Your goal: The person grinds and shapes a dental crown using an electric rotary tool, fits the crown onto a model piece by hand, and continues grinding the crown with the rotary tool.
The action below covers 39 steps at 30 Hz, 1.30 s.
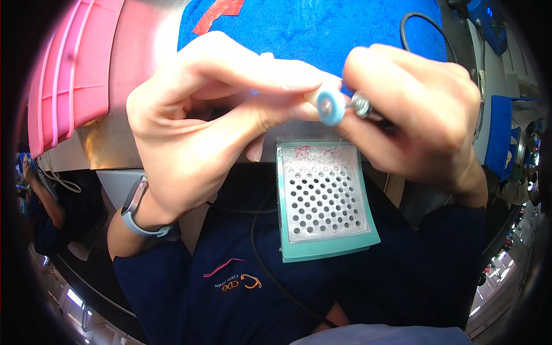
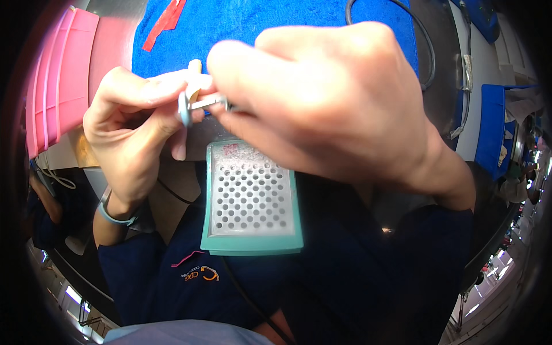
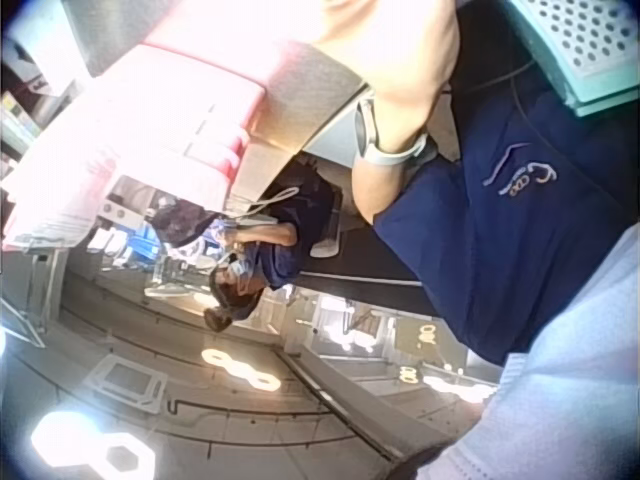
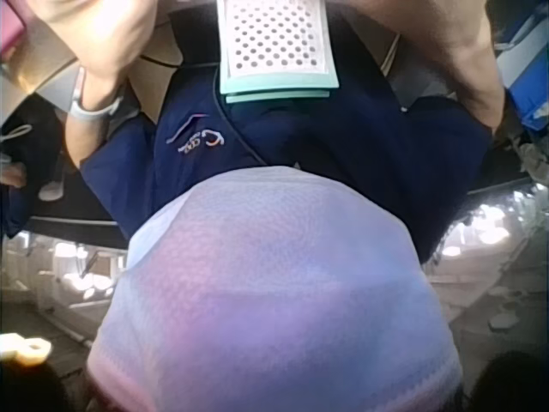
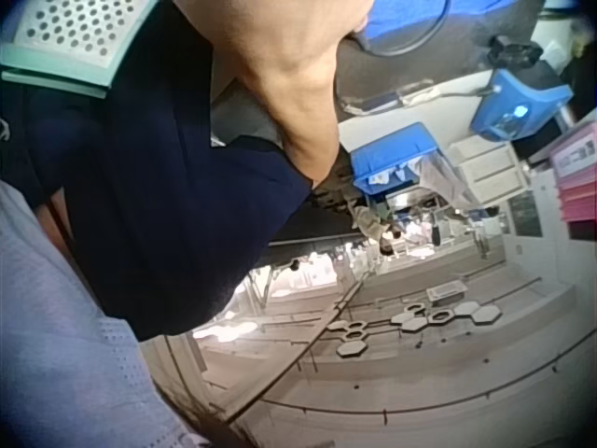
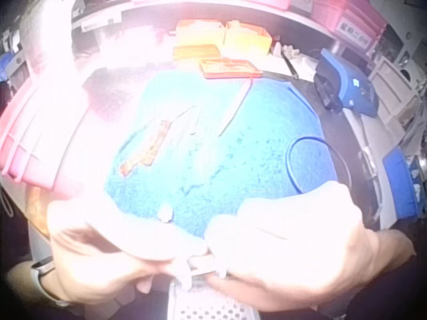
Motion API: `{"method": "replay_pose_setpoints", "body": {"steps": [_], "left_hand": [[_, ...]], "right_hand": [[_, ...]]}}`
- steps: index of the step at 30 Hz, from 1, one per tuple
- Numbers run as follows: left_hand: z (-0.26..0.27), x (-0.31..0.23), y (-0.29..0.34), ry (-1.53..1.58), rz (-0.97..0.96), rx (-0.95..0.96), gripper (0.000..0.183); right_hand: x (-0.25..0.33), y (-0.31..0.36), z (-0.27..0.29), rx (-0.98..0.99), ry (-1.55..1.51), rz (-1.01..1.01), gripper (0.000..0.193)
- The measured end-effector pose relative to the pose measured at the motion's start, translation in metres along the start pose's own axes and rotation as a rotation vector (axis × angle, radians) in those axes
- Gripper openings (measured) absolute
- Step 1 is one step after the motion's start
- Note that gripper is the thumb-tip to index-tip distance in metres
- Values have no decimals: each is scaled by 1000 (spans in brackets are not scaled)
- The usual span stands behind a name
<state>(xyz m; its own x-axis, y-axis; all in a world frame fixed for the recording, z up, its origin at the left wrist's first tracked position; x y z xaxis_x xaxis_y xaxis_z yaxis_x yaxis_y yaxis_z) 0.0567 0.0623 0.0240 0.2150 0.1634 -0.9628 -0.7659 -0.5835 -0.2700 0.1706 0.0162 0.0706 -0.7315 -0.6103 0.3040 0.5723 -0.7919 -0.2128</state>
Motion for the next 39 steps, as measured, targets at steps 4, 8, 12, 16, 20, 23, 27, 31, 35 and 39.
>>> {"method": "replay_pose_setpoints", "body": {"steps": [4, 8, 12, 16, 20, 23, 27, 31, 35, 39], "left_hand": [[2, 2, 0, -18, 1, -13, 14], [-1, 0, -2, -16, -17, 26, 15], [2, 1, -1, -39, 9, 31, 15], [0, 2, -4, -40, 49, 32, 14], [-2, 2, -4, -37, 65, 41, 14], [-2, 0, -2, -55, 77, 25, 13], [-4, 0, -4, -60, 61, 36, 13], [-4, -2, -5, -75, 38, 41, 12], [-2, -3, -3, -82, 40, 32, 11], [-2, -3, -3, -76, 23, 36, 11]], "right_hand": [[-2, -1, 1, 6, 4, -16, 21], [0, -1, 2, 1, 3, -29, 21], [0, -9, 9, -24, -8, -24, 21], [0, -10, 13, -29, -3, -12, 22], [-1, -8, 11, -38, -1, -24, 20], [-2, -9, 12, -27, 10, -44, 19], [-1, -7, 13, -44, 21, -38, 19], [-2, -8, 12, -27, 19, -37, 19], [0, -9, 12, -17, 7, -31, 19], [0, -9, 12, -20, -3, -24, 20]]}}
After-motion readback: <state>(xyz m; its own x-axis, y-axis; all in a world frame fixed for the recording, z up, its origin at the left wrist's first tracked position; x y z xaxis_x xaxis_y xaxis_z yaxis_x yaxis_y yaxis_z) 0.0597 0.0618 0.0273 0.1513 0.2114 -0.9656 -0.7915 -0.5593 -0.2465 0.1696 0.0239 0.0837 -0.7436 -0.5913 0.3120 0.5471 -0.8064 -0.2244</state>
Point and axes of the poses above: each hand's wrist, its own y-axis away from the middle knuckle, its own z-axis out of the back of the hand, x = y × z, the point moved 9 cm from there along -y, towards the middle knuckle, and after that the axes turned 13 degrees about x, right-handed, at the moved point
